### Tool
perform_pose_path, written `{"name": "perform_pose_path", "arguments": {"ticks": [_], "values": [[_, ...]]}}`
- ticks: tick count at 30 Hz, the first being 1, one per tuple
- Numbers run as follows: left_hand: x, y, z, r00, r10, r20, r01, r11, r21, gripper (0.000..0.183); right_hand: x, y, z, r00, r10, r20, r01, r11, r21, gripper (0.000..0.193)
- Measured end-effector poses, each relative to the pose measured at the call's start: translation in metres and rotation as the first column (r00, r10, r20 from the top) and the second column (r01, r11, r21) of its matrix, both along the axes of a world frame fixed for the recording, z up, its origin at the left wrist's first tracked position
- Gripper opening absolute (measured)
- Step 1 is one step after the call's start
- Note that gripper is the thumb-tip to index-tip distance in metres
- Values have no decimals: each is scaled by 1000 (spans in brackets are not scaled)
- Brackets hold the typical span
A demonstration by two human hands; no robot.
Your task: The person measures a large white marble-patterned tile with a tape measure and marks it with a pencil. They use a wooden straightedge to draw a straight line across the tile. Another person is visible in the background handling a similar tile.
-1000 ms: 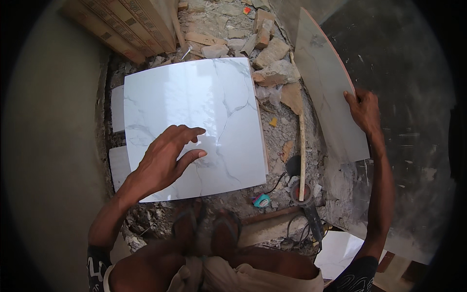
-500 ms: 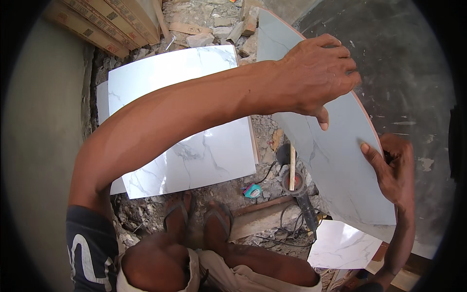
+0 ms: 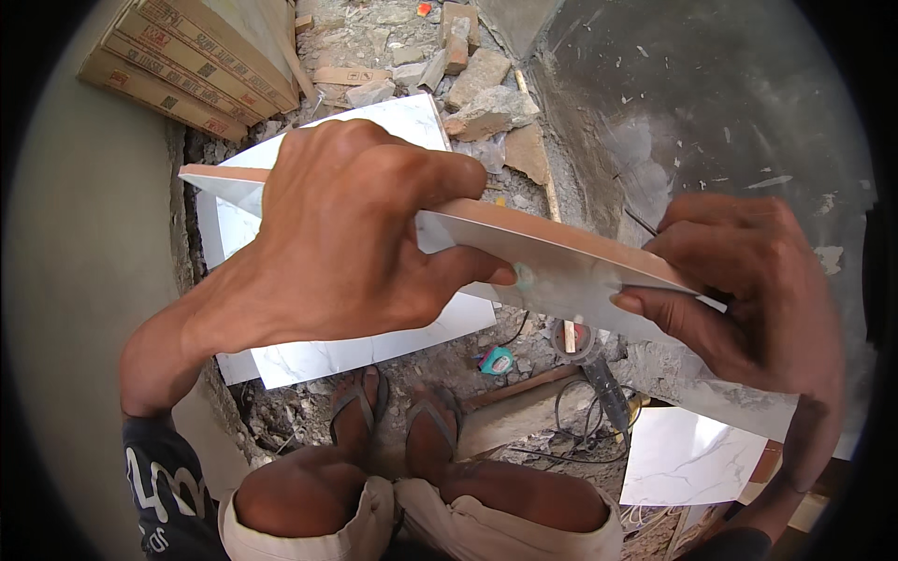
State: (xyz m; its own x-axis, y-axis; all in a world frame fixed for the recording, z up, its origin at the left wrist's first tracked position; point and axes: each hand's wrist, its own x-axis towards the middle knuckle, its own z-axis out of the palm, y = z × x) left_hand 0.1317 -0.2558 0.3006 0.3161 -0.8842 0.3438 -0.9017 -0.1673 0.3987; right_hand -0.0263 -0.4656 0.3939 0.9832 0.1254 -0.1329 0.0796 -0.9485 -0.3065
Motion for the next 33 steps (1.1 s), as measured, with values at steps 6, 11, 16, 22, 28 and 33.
{"name": "perform_pose_path", "arguments": {"ticks": [6,11,16,22,28,33], "values": [[9,14,22,857,280,-433,-356,929,-104,39,30,-31,10,821,24,571,-49,998,29,22],[37,44,38,699,533,-477,-596,803,25,35,11,-46,-65,374,-404,835,-31,894,447,27],[59,55,20,577,642,-505,-726,686,43,38,-10,36,-282,788,-609,94,205,403,892,46],[99,79,-48,423,535,-731,-790,612,-9,56,6,144,-363,814,-517,-265,224,-142,964,49],[112,98,-140,249,576,-779,-796,580,174,80,2,139,-365,361,-928,-98,517,111,849,56],[85,99,-229,-48,520,-853,-754,541,373,75,-26,135,-394,254,-962,96,719,254,646,54]]}}
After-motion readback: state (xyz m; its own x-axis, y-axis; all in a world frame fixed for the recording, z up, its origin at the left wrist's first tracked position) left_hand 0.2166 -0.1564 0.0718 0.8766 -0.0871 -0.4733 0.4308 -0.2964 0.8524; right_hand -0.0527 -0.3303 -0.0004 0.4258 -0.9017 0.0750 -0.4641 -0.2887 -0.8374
